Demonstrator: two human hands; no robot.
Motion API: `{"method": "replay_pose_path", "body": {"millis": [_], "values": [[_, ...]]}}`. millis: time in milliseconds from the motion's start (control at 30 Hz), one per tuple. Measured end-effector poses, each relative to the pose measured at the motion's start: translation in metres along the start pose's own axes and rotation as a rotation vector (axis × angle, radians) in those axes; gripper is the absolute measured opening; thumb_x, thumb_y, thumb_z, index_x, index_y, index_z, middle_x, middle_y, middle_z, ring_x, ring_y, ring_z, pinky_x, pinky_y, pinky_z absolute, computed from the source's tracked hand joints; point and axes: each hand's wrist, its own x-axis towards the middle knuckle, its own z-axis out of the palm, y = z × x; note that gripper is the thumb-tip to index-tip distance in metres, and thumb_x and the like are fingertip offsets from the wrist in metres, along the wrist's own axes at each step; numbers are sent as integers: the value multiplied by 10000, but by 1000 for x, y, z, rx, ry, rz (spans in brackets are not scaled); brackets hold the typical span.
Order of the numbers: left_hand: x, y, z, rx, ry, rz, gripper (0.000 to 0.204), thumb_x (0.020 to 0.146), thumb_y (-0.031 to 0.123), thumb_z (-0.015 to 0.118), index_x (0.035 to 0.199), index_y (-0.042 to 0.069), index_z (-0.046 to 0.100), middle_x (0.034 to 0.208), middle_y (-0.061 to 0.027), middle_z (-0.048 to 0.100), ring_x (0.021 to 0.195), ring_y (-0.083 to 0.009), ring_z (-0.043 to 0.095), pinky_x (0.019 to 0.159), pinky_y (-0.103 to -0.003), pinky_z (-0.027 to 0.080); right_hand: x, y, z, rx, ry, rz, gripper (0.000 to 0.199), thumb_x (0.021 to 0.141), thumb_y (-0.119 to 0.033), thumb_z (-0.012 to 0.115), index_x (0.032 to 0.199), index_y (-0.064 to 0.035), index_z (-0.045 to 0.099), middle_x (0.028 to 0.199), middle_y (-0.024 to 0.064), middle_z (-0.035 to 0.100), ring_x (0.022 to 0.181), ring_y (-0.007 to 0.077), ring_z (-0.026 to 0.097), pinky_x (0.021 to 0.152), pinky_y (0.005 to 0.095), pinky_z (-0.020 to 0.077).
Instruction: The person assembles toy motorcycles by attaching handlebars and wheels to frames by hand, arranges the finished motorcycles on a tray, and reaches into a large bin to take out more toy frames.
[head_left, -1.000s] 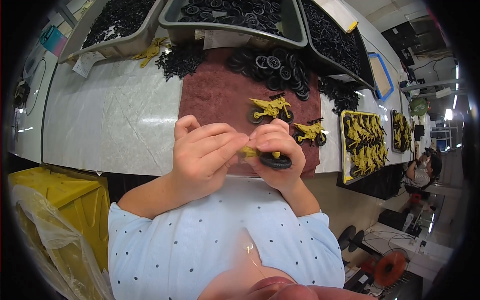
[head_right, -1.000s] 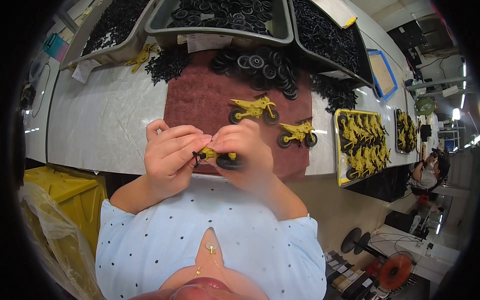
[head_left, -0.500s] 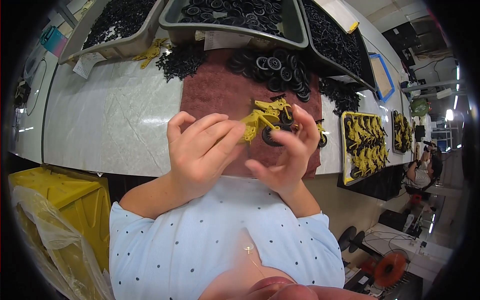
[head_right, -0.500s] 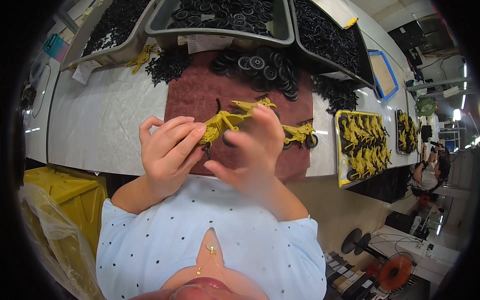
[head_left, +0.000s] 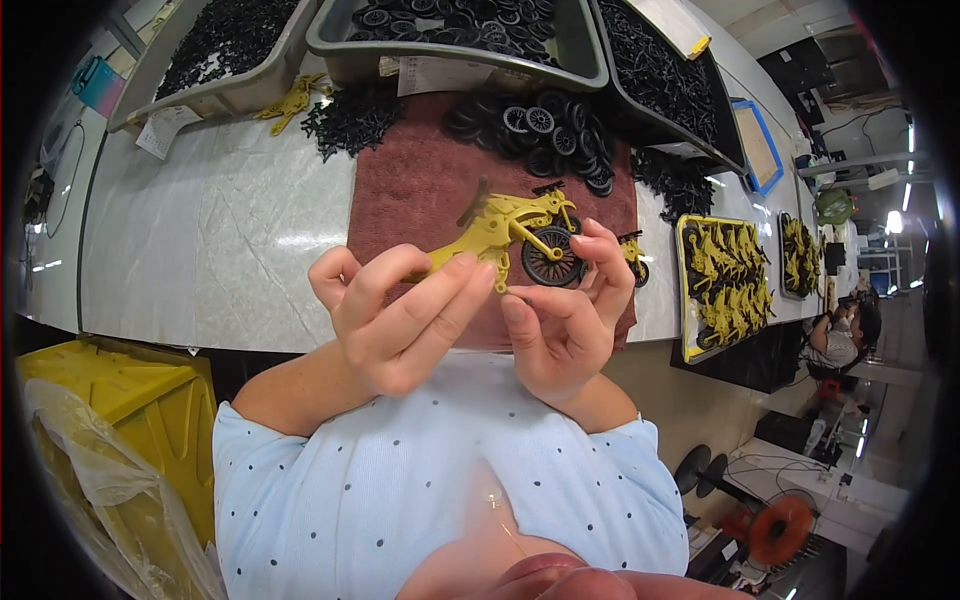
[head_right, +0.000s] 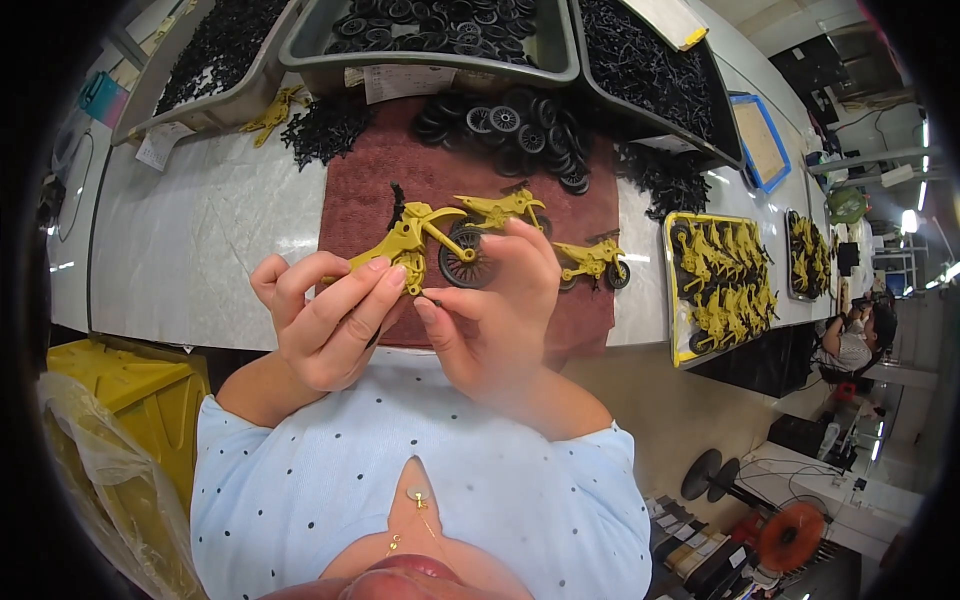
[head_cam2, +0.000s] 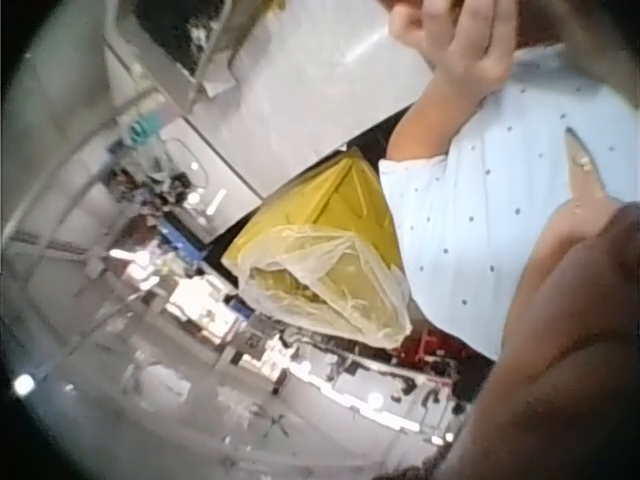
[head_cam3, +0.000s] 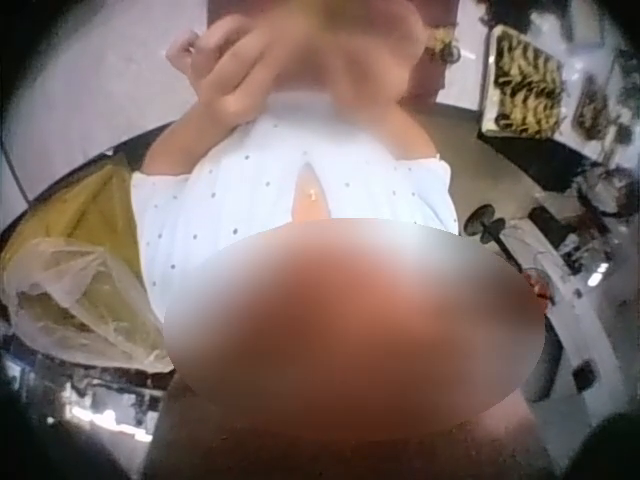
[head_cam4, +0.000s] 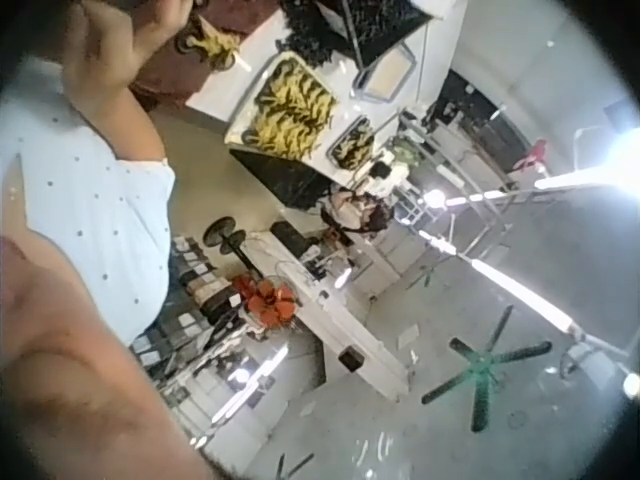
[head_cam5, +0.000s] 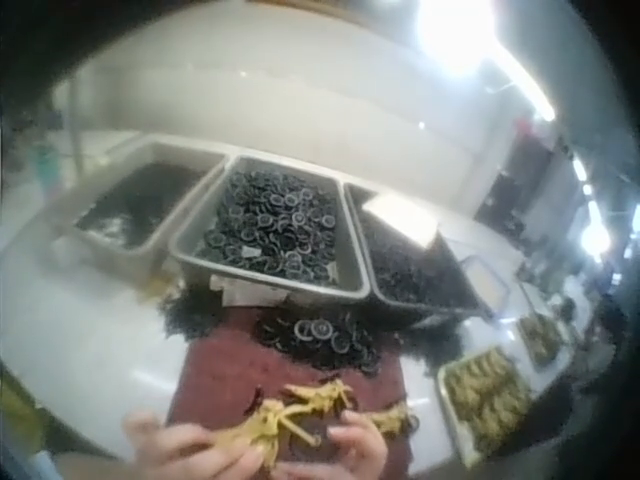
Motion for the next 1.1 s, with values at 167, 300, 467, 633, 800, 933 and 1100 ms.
{"method": "replay_pose_path", "body": {"millis": [167, 300, 467, 633, 800, 933, 1100], "values": [[-3, 0, 6, -42, -49, -47, 382, 609, 213, 663, 957, 72, 738, 897, 13, 666, 774, -146, 553, 712, -341, 271, -5, 2, 8, -189, 45, -196, 173, 686, -51, 796, 828, -66, 699, 1215, 158, 477, 1188, 387, 446, 964, 474, 383], [-7, -8, 20, -140, -106, -163, 364, 600, 149, 752, 953, 61, 730, 864, 11, 657, 794, -169, 564, 755, -336, 310, 1, 11, 7, -182, -61, -88, 264, 689, -196, 823, 900, -114, 688, 1199, 104, 521, 1129, 341, 477, 917, 482, 391], [-30, -34, 39, -265, -184, -193, 337, 605, 95, 786, 937, 84, 729, 865, 28, 676, 832, -187, 566, 755, -337, 369, -2, 40, -21, -50, 144, 310, 191, 814, -107, 713, 992, -49, 674, 1072, 137, 602, 1003, 280, 592, 857, 352, 477], [-56, -48, 38, -294, -674, -246, 590, 573, 158, 817, 1147, 156, 681, 1270, -79, 542, 1158, -305, 487, 935, -422, 405, -17, 85, -65, -199, 26, 494, 159, 862, -57, 645, 1013, -13, 656, 1024, 132, 631, 928, 256, 622, 811, 324, 492], [-50, -53, 20, -385, -850, -399, 914, 548, 200, 839, 1383, 159, 470, 1364, -121, 449, 1234, -344, 439, 1008, -447, 385, -17, 77, -59, -142, -144, 546, 156, 874, -59, 639, 1019, -1, 641, 1002, 123, 636, 915, 242, 628, 789, 321, 499], [-48, -60, 7, -481, -873, -542, 979, 559, 175, 847, 1422, 88, 394, 1340, -139, 464, 1230, -326, 449, 1042, -406, 381, -17, 79, -53, -107, -210, 530, 167, 873, -55, 640, 1030, 0, 634, 999, 120, 635, 901, 237, 634, 770, 322, 503], [-56, -58, 1, -341, -831, -544, 927, 600, 120, 834, 1416, 61, 397, 1115, -101, 568, 1072, -285, 533, 949, -379, 421, -16, 78, -49, -163, -227, 500, 179, 864, -47, 643, 1036, 3, 633, 981, 118, 638, 874, 238, 632, 768, 318, 497]]}}
